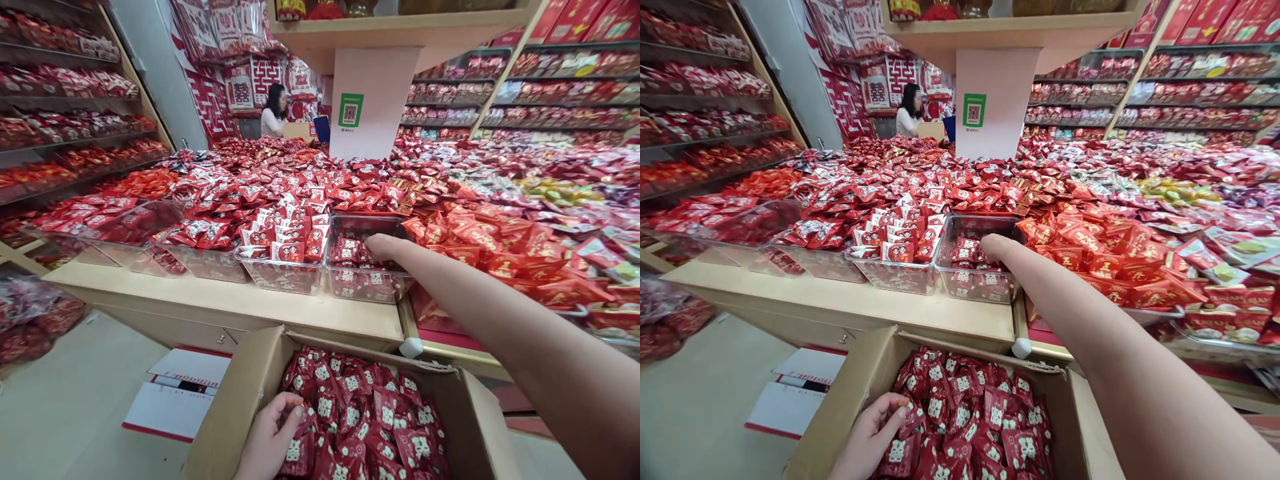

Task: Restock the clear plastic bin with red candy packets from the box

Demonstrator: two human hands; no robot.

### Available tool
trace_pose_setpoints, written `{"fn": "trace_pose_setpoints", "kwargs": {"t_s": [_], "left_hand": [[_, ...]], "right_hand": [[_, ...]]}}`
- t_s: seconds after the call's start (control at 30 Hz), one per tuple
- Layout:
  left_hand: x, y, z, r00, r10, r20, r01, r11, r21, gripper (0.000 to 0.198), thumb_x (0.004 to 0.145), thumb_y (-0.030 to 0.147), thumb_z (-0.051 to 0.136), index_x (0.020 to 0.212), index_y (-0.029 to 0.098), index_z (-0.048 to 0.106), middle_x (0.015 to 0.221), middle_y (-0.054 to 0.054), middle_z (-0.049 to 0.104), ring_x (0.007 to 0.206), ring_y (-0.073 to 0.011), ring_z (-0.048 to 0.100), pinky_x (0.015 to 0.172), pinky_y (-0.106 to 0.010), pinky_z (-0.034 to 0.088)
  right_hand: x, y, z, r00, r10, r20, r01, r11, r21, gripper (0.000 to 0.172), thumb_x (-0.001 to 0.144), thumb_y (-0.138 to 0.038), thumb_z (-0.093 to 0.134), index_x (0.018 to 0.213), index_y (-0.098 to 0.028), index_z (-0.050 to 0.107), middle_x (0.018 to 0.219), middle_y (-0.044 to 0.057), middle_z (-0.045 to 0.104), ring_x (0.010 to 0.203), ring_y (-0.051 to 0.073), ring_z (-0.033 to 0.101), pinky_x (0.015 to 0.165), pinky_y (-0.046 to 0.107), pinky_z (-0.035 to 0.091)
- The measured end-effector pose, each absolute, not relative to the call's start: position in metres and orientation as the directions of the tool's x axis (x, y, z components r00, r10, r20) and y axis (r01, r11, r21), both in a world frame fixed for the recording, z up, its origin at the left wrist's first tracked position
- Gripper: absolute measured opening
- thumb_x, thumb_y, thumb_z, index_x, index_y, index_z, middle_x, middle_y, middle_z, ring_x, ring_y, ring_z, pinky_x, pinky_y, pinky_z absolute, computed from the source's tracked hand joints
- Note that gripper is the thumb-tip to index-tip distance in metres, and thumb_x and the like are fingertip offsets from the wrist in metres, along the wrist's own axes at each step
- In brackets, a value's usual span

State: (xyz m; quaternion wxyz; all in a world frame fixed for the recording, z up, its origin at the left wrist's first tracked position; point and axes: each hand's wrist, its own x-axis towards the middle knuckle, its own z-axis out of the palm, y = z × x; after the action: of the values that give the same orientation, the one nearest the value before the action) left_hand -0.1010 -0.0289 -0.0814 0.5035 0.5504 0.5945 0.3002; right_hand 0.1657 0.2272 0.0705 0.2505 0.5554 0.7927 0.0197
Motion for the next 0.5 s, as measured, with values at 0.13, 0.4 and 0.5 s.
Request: {"fn": "trace_pose_setpoints", "kwargs": {"t_s": [0.13, 0.4, 0.5], "left_hand": [[-0.101, -0.028, -0.083, 0.128, 0.951, -0.283, 0.356, 0.222, 0.908, 0.026, 0.075, 0.04, 0.048, 0.081, 0.017, 0.058, 0.075, -0.002, 0.061, 0.072, -0.0173, 0.055, 0.069, -0.025, 0.043], [-0.1, -0.028, -0.084, 0.132, 0.948, -0.289, 0.366, 0.224, 0.903, 0.024, 0.074, 0.039, 0.049, 0.08, 0.017, 0.059, 0.073, -0.001, 0.061, 0.068, -0.0164, 0.054, 0.065, -0.024, 0.043], [-0.1, -0.026, -0.084, 0.145, 0.942, -0.301, 0.385, 0.227, 0.895, 0.024, 0.074, 0.038, 0.048, 0.08, 0.017, 0.059, 0.072, -0.001, 0.061, 0.067, -0.0162, 0.054, 0.065, -0.024, 0.042]], "right_hand": [[0.161, 0.228, 0.071, -0.254, 0.9, -0.354, 0.874, 0.37, 0.314, 0.039, 0.065, -0.018, 0.056, 0.102, -0.005, 0.058, 0.102, 0.017, 0.06, 0.09, 0.026, 0.057, 0.067, 0.027, 0.043], [0.164, 0.241, 0.065, -0.28, 0.864, -0.418, 0.872, 0.411, 0.264, 0.039, 0.06, -0.023, 0.062, 0.096, -0.009, 0.061, 0.096, 0.012, 0.062, 0.083, 0.023, 0.058, 0.063, 0.026, 0.042], [0.166, 0.246, 0.057, -0.284, 0.864, -0.416, 0.88, 0.407, 0.244, 0.043, 0.056, -0.026, 0.066, 0.095, -0.01, 0.061, 0.094, 0.011, 0.062, 0.082, 0.022, 0.058, 0.062, 0.025, 0.042]]}}
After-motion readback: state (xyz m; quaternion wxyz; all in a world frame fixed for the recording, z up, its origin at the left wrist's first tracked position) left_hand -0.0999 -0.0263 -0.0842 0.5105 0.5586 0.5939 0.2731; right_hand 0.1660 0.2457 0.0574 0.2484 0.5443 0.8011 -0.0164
